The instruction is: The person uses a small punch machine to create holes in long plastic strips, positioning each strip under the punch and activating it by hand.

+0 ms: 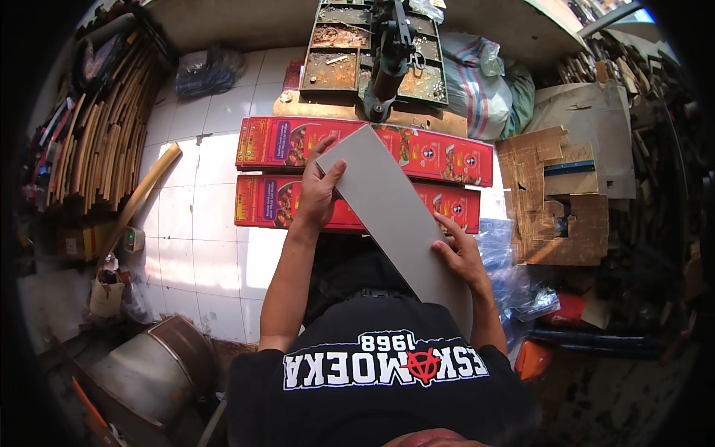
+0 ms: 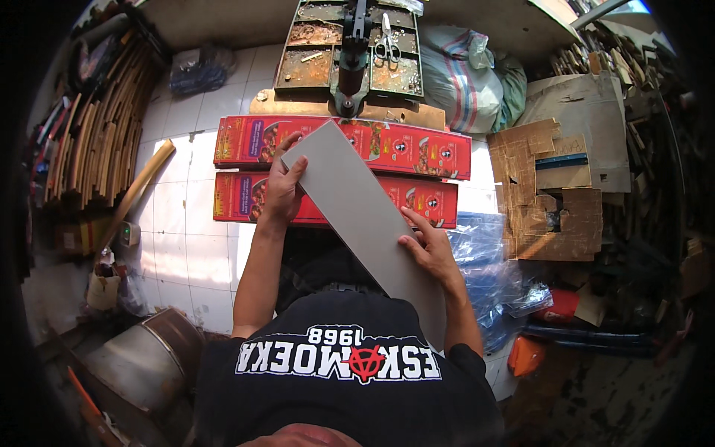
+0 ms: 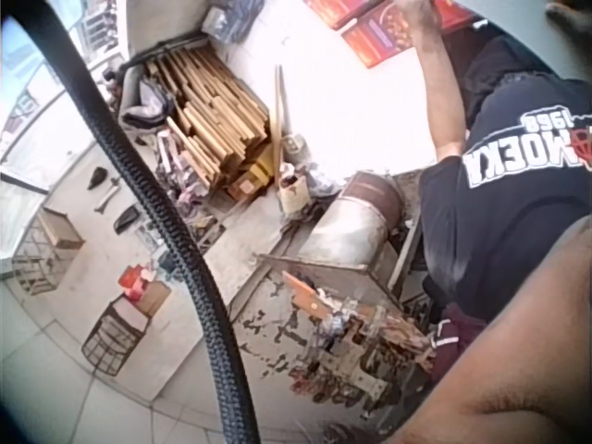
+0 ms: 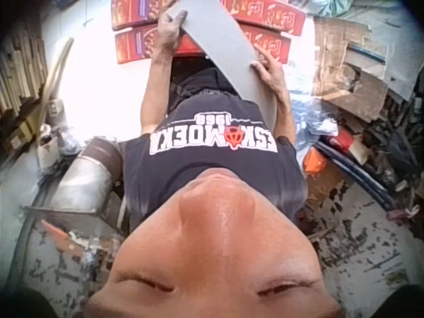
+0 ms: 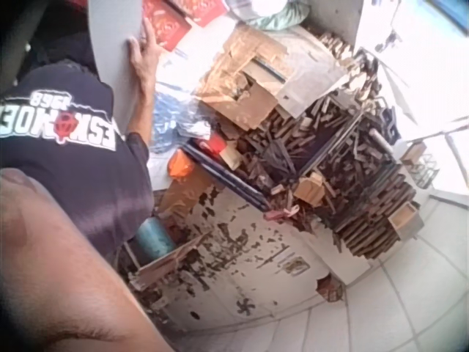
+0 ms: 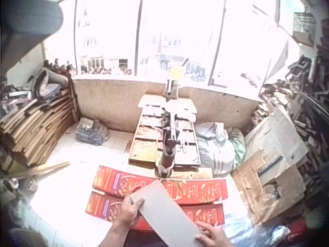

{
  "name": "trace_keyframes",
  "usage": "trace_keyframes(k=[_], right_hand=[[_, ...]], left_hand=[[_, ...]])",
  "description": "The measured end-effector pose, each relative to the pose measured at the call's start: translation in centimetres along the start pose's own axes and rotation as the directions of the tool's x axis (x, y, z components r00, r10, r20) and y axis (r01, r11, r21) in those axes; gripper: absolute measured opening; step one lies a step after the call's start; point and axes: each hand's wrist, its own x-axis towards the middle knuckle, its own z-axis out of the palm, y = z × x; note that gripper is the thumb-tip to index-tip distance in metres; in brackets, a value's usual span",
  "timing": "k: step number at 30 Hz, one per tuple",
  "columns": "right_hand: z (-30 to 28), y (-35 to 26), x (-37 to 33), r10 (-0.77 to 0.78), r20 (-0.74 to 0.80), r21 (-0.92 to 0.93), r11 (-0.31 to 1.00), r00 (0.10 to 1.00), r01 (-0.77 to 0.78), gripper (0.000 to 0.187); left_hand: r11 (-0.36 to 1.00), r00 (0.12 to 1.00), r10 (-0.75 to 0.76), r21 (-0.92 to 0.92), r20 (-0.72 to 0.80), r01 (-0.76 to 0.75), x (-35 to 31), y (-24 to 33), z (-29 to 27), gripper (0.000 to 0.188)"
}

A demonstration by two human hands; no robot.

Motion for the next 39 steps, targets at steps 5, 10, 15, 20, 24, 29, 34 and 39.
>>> trace_keyframes(k=[5,10,15,20,24,29,34,39], right_hand=[[0.6,1.5,0.5,-0.043,-0.081,0.027,0.999,0.996,0.045,0.056],[0.5,1.5,2.0,-0.123,-0.188,0.006,0.992,0.974,0.127,0.052],[0.0,1.1,3.8,-0.080,-0.193,-0.018,0.997,0.978,0.078,0.052],[-0.4,1.0,5.7,-0.064,-0.204,-0.074,0.996,0.977,0.050,0.051],[-0.6,2.0,6.4,-0.100,-0.192,-0.139,0.988,0.976,0.074,0.050],[-0.8,1.4,6.8,-0.107,-0.182,-0.198,0.978,0.977,0.071,0.049],[-0.7,1.5,7.0,-0.116,-0.182,-0.165,0.983,0.976,0.086,0.048],[-1.1,0.9,6.9,-0.016,-0.131,-0.135,0.991,0.991,-0.001,0.047]], left_hand=[[0.995,0.999,-0.049,0.086,0.016,0.047,1.8,-0.6,-0.2,0.050],[0.953,0.991,-0.135,0.273,0.005,0.128,4.7,0.1,0.2,0.050],[0.930,0.992,-0.110,0.359,0.061,0.081,7.7,-0.5,-0.3,0.046],[0.899,0.984,-0.181,0.404,-0.011,0.169,8.9,-0.3,-0.1,0.048],[0.909,0.981,-0.191,0.374,-0.012,0.182,9.3,-0.4,-0.5,0.050],[0.911,0.986,-0.167,0.380,-0.019,0.162,9.0,-0.3,-0.4,0.050],[0.924,0.986,-0.165,0.345,-0.029,0.165,8.9,-0.1,-0.1,0.051],[0.926,0.985,-0.170,0.337,-0.039,0.173,8.9,0.1,0.1,0.051]])
